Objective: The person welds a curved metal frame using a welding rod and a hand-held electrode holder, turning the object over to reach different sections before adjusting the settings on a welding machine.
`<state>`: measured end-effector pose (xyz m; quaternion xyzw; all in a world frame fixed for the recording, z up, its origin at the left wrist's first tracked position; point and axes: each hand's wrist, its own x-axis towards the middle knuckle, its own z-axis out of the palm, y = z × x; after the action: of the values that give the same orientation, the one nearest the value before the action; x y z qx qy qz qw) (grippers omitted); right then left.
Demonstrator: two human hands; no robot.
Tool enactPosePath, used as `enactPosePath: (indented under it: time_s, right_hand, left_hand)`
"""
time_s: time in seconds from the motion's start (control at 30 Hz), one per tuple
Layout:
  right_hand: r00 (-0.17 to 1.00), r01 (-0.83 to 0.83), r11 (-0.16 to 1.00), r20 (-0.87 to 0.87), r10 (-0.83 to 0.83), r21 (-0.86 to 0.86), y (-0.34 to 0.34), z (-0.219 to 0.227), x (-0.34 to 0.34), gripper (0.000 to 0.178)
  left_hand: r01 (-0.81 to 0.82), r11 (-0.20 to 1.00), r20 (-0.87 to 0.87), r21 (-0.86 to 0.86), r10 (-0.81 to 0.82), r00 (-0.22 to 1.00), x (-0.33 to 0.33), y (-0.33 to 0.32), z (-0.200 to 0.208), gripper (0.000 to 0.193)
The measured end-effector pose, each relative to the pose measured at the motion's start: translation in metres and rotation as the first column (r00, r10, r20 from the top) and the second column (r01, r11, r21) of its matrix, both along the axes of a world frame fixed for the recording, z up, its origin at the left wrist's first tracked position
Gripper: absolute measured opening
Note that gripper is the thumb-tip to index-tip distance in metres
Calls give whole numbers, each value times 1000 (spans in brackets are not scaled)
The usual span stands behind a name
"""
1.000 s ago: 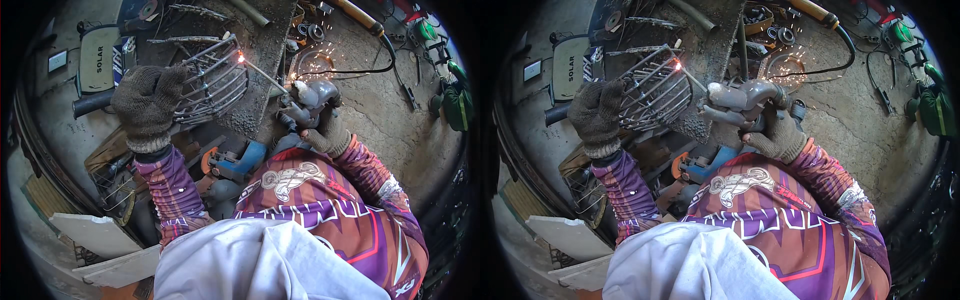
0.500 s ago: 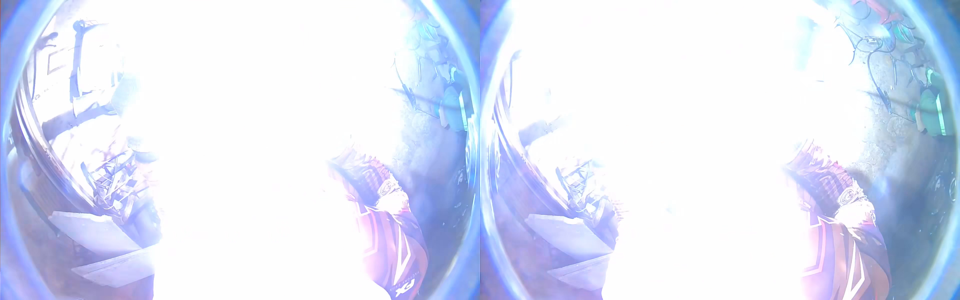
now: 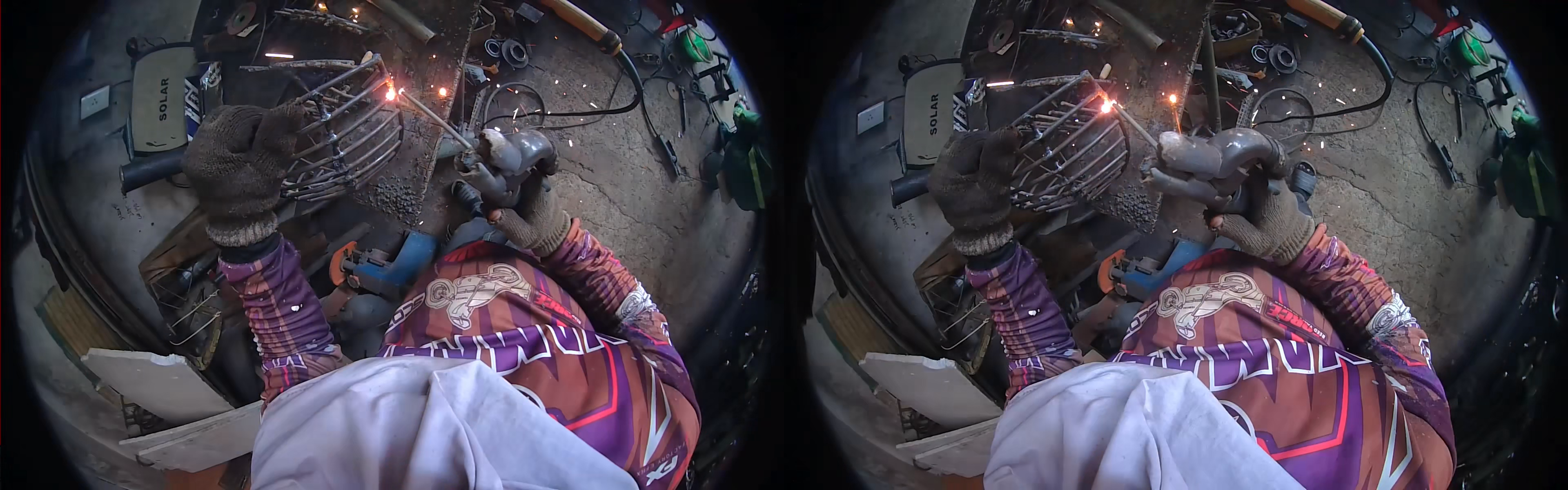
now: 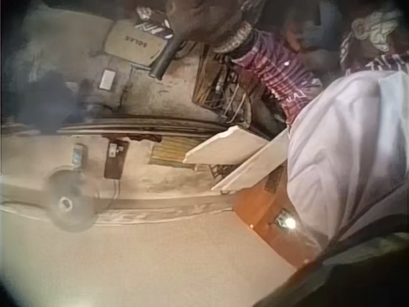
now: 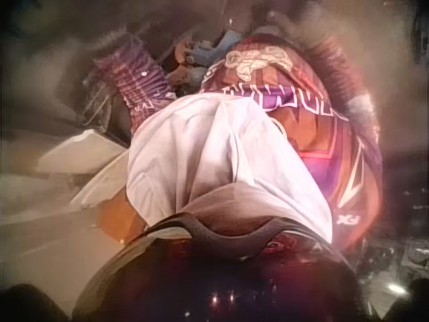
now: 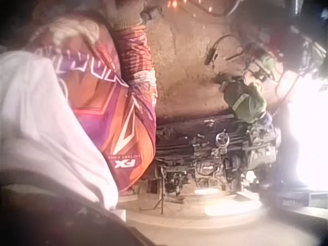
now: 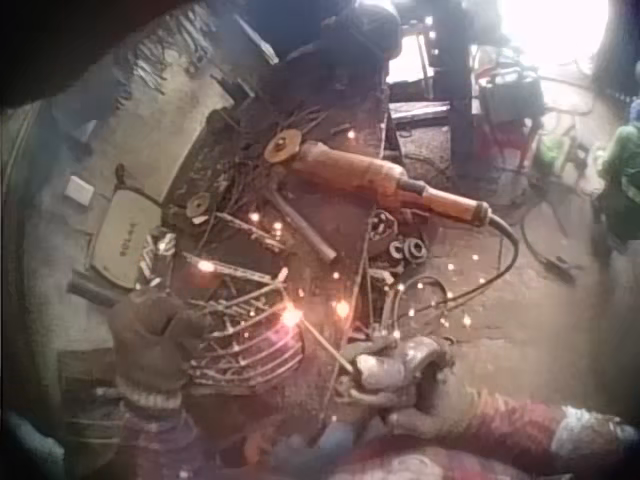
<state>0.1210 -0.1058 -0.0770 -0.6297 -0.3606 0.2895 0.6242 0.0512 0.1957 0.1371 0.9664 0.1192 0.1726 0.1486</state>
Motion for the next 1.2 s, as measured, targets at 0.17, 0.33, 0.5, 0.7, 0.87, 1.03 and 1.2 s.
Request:
enactPosePath:
  time_s: [0.17,0.33,0.5,0.7,0.87,1.03,1.2]
  right_hand:
    - [995,37,999,-89,-34,35,2,2,-1,80]
    - [987,1,1000,160,-3,11,3,0,2,80]
    - [983,37,999,179,-37,3,1,-8,-1,81]
    - [999,-50,998,-20,49,-49,6,22,1,70]
    - [993,-116,992,0,116,-48,3,18,0,50]
    - [998,-18,1000,-64,19,8,-4,16,-4,52]
    - [998,66,994,-16,-65,84,-2,12,-7,63]
  left_hand:
    - [22,997,-10,70,-22,1000,1,-2,3,21]
    - [5,999,-1,50,-5,1000,1,-4,4,24]
    - [5,992,-9,128,-4,1000,3,-6,6,27]
    - [-6,994,-11,113,7,1000,-9,6,-4,18]
    - [-2,907,-70,421,34,997,-29,44,-22,15]
    - [8,973,17,-230,-4,1000,0,1,-7,16]
    - [36,989,-32,-140,-41,999,-4,5,1,13]
